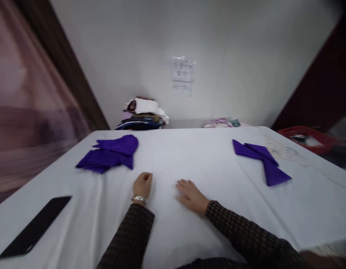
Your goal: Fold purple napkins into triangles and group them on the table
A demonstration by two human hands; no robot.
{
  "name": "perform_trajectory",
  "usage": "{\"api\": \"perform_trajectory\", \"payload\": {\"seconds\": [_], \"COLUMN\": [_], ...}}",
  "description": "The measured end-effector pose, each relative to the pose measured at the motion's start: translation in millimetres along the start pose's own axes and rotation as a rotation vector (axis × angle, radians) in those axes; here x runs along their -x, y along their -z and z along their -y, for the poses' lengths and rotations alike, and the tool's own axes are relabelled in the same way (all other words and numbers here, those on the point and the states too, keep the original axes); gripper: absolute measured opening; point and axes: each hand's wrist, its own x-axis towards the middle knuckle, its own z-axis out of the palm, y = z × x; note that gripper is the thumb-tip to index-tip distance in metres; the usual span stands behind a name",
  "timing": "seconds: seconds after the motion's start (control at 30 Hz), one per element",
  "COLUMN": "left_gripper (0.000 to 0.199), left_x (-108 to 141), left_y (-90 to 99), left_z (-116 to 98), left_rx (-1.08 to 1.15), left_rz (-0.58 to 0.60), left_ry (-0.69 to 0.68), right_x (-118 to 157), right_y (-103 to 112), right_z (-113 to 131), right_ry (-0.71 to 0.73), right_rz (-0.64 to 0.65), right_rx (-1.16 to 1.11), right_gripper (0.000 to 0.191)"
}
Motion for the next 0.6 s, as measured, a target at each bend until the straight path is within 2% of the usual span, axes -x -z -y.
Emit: {"api": "perform_trajectory", "payload": {"seconds": [0.2, 0.33, 0.47, 0.6], "left_gripper": [0.026, 0.025, 0.017, 0.013], "left_x": [8, 8, -1, -20], "left_y": [-5.2, -8.5, -5.2, 8.2], "left_z": [-1, 3, 7, 11], "left_rx": [0.107, 0.157, 0.215, 0.217], "left_rz": [-0.032, -0.057, -0.088, -0.124], "left_ry": [0.053, 0.076, 0.113, 0.145], "right_x": [4, 8, 8, 9], "right_y": [-24, -33, -36, -38], "right_z": [-12, -22, -28, -30], "right_ry": [0.071, 0.115, 0.143, 0.139], "right_rz": [-0.104, -0.145, -0.152, -0.149], "right_rx": [0.009, 0.004, 0.004, -0.007], "right_gripper": [0.041, 0.039, 0.038, 0.038]}}
